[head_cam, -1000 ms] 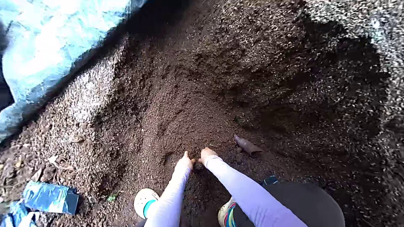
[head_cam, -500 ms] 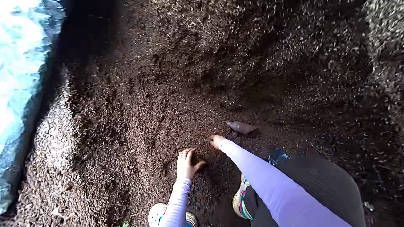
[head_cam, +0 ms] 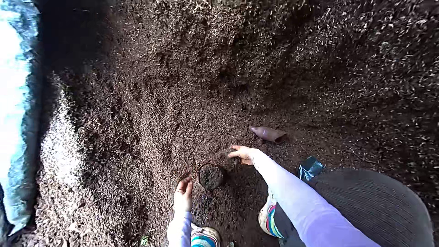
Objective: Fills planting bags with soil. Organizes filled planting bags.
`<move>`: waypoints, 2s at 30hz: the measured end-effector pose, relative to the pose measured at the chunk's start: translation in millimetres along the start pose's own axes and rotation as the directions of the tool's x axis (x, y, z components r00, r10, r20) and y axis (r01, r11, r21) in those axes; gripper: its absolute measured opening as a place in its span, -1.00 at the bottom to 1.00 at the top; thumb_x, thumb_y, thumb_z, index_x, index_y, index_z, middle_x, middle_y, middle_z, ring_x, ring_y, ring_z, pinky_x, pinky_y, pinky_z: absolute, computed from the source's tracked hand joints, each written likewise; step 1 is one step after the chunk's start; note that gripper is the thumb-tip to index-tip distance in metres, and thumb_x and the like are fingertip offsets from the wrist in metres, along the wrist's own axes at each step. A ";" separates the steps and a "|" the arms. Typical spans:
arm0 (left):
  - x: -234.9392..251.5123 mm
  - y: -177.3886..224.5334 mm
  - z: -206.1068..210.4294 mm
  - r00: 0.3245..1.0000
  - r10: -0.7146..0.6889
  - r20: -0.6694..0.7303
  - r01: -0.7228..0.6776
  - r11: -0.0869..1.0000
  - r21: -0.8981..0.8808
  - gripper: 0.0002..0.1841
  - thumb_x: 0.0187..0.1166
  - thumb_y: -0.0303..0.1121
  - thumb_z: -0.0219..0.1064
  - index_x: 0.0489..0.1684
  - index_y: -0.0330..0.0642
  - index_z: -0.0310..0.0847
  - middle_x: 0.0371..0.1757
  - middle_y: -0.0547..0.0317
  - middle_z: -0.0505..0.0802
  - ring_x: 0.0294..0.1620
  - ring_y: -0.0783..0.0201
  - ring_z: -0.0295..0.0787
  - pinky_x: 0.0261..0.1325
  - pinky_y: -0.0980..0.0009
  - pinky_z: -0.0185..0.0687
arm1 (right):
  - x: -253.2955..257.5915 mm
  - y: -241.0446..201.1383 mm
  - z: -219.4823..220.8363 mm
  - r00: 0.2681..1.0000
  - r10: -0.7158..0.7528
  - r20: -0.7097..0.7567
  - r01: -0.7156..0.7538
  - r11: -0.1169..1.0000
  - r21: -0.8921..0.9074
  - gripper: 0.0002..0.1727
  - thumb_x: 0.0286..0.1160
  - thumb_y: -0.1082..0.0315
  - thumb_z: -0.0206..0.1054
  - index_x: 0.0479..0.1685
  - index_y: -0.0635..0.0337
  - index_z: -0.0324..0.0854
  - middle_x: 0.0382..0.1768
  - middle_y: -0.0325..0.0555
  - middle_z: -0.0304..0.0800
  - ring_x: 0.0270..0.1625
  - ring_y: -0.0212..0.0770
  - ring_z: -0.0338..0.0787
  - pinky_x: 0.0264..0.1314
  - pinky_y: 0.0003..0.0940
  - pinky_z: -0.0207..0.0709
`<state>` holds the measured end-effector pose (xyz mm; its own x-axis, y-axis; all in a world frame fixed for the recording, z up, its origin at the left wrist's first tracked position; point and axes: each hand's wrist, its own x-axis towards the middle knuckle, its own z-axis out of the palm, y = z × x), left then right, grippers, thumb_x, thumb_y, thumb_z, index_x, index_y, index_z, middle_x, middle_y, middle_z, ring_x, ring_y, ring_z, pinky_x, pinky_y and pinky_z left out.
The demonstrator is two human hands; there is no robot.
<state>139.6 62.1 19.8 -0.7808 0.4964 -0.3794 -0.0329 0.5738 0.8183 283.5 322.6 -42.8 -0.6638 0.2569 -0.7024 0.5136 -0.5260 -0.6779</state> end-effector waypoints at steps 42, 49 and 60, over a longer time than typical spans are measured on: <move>5.0 -13.3 47.9 0.738 -0.567 0.365 0.575 0.812 0.098 -0.15 0.74 0.35 -0.03 0.55 -0.36 0.46 0.50 -0.33 0.64 0.46 -0.21 0.65 0.45 -0.16 0.54 | 12.0 -60.6 82.8 0.956 0.265 -0.123 -0.209 0.330 -0.920 0.08 0.41 -0.61 0.10 0.44 0.31 0.58 0.32 0.23 0.71 0.33 0.09 0.73 0.44 0.13 0.49; -1.5 -5.5 58.1 0.817 -0.515 0.259 0.523 0.851 0.044 -0.28 0.83 0.15 0.04 0.61 -0.39 0.36 0.51 -0.39 0.61 0.53 -0.23 0.58 0.49 -0.20 0.51 | 29.8 -37.5 88.7 0.978 0.194 0.081 0.029 0.258 -0.966 -0.10 0.63 -0.33 0.20 0.62 0.35 0.43 0.57 0.36 0.51 0.69 0.23 0.45 0.72 0.29 0.16; -3.6 -19.8 72.3 0.917 -0.394 -0.055 0.390 0.918 -0.074 -0.48 0.91 -0.07 0.01 0.38 -0.42 0.57 0.28 -0.38 0.76 0.30 -0.20 0.76 0.31 -0.17 0.65 | -45.8 -56.7 98.5 0.993 -0.109 0.044 0.078 0.323 -0.943 -0.29 0.83 -0.24 -0.08 0.63 0.10 0.48 0.52 0.25 0.62 0.61 0.26 0.56 0.60 0.38 0.33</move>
<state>188.1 96.1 -26.3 -0.7375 0.1935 -0.6470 -0.3811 0.6717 0.6353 231.2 260.8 49.2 -0.7392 0.2765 -0.6141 0.6273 0.6144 -0.4785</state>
